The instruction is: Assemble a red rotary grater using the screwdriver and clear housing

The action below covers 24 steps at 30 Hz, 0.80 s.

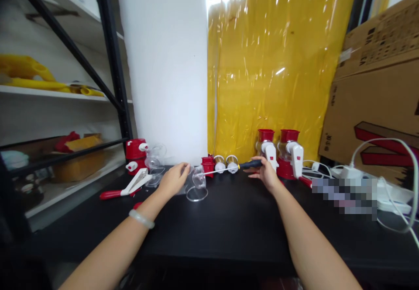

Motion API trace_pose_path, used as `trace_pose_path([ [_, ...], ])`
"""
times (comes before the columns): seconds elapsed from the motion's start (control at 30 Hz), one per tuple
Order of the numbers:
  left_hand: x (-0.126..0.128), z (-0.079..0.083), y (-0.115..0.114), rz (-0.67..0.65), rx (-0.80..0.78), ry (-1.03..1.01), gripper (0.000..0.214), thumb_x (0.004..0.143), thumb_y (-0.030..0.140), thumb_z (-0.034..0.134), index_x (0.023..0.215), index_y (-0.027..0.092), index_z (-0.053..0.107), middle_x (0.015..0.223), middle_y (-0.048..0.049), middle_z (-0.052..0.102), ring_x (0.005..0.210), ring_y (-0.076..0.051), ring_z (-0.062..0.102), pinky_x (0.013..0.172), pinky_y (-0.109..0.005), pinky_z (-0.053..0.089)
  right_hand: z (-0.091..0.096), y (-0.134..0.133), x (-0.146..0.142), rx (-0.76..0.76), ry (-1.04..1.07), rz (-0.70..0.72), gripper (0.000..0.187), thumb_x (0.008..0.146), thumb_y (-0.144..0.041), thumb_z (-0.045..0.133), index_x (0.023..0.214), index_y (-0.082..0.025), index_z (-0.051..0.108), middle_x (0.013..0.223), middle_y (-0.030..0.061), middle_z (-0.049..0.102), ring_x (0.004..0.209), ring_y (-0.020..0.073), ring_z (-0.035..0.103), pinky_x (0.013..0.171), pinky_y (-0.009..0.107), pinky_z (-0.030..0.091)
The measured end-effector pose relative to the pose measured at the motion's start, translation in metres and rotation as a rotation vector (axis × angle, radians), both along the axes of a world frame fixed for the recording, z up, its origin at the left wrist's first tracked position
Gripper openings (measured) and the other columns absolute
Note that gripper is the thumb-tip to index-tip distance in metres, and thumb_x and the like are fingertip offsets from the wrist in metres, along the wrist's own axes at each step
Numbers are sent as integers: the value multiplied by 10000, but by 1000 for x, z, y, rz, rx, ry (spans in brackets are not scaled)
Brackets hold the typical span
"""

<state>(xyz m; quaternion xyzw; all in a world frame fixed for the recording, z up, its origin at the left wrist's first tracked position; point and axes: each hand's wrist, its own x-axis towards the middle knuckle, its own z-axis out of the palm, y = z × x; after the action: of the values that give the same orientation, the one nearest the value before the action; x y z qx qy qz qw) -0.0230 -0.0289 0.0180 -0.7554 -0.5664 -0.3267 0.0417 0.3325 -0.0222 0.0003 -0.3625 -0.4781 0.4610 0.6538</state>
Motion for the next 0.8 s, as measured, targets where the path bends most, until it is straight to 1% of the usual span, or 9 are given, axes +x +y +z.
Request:
trace_pose_path([
  [0.03,-1,0,1,-7,-1,-5,442,977,488,299,1086,233,643,1097,-91,709,1024,-252,661,851,-344,472,-2,-2,0,39,6,42,240,829,-394,477,998,-243,555,882,55,743,718,216,725,609,342,553],
  [0.1,-2,0,3,-13,2,-7,450,977,494,291,1081,234,642,1085,-90,710,1024,-254,660,858,-345,467,-3,-6,1,57,-20,44,233,813,-382,537,1004,-248,554,896,47,736,739,216,725,650,353,554],
  [0.17,-2,1,3,-15,4,-7,452,974,498,290,1077,232,640,1078,-91,709,1021,-261,659,860,-353,465,-4,-7,1,53,-88,-14,245,824,-468,568,935,-251,543,717,17,702,580,202,680,614,355,543],
  [0.23,-2,2,3,-22,-2,-9,449,971,500,294,1069,232,640,1080,-90,707,1020,-265,657,861,-358,463,-5,-6,1,69,-199,-103,336,825,-584,556,798,-251,512,467,-36,561,376,165,526,572,362,529],
  [0.3,-3,2,2,-33,-13,-15,444,970,499,298,1066,234,640,1087,-86,706,1024,-264,654,863,-357,461,-7,-5,1,86,-268,-163,422,826,-659,496,715,-252,482,361,-59,441,303,144,410,539,366,518],
  [0.37,-3,3,2,-47,-23,-17,439,969,496,300,1070,236,640,1096,-83,705,1026,-261,651,862,-353,461,-8,-4,0,85,-218,-166,424,830,-655,446,744,-244,504,413,-41,500,337,155,471,515,357,516],
  [0.47,-3,3,3,-64,-24,-19,442,970,497,300,1080,236,639,1103,-82,704,1025,-260,650,864,-350,460,-6,-4,-1,94,-49,-103,317,792,-531,497,915,-242,539,687,-4,669,538,191,658,519,336,537],
  [0.6,-4,3,3,-68,-23,-19,459,972,508,288,1092,234,637,1112,-83,701,1038,-265,646,867,-351,459,-5,-5,-4,77,-27,-132,255,763,-431,604,918,-242,531,748,-11,692,584,176,690,510,282,533],
  [0.8,-3,2,3,-77,-10,0,441,976,488,293,1087,239,639,1102,-79,707,1038,-261,648,863,-345,462,-10,-4,-4,47,-263,-313,445,830,-641,482,753,-209,551,365,-36,471,278,102,395,309,214,288],
])
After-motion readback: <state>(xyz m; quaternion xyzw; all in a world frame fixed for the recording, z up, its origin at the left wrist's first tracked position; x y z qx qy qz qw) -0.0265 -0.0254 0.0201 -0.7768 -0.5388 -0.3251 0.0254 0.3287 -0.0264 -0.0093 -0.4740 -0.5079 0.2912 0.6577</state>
